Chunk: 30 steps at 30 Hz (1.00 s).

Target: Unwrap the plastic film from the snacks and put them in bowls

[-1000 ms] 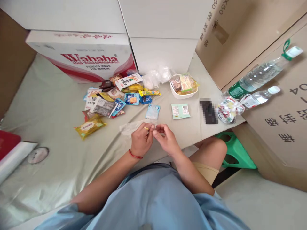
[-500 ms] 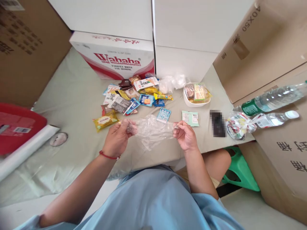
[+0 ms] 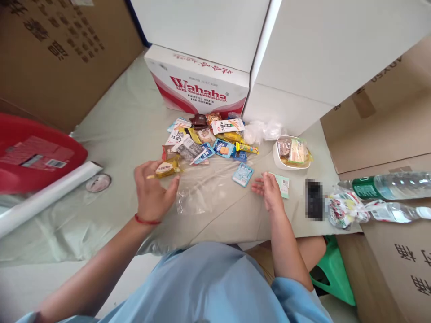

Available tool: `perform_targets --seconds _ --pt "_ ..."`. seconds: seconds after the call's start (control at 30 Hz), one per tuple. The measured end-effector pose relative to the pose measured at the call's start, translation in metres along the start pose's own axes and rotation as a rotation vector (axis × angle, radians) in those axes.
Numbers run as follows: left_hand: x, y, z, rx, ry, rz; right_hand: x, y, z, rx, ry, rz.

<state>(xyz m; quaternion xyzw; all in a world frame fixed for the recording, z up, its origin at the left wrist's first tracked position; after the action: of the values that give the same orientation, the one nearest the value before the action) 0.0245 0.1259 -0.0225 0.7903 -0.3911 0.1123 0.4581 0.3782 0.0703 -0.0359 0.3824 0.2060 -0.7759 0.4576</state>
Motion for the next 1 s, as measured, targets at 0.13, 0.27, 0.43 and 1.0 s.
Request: perform_targets --seconds 0.13,0.27,0.43,1.0 --pt "0.028 -0.002 0.022 -0.165 -0.454 -0.117 0.007 -0.018 0.008 -0.064 -0.178 0.152" --pt "0.021 -0.021 0.046 -0.514 -0.503 -0.085 0.012 -0.047 0.014 -0.173 -0.151 0.291" --pt "-0.022 -0.009 0.069 -0.672 -0.505 -0.038 0.019 -0.019 0.013 -0.232 -0.06 0.361" --pt "-0.034 0.006 0.067 -0.701 -0.65 0.033 -0.117 -0.14 -0.081 0.289 0.845 1.381"
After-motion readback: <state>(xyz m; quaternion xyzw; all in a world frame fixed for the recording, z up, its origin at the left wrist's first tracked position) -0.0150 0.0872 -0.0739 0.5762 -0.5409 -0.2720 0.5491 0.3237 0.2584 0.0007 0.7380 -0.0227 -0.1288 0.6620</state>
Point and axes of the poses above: each hand's wrist, its own z-axis away from the middle knuckle, its own y-axis out of the back of the hand, x = y × z, the point moved 3 cm from there along -z, towards the middle knuckle, and after that the axes turned 15 degrees about -y, right-handed, at the moved point
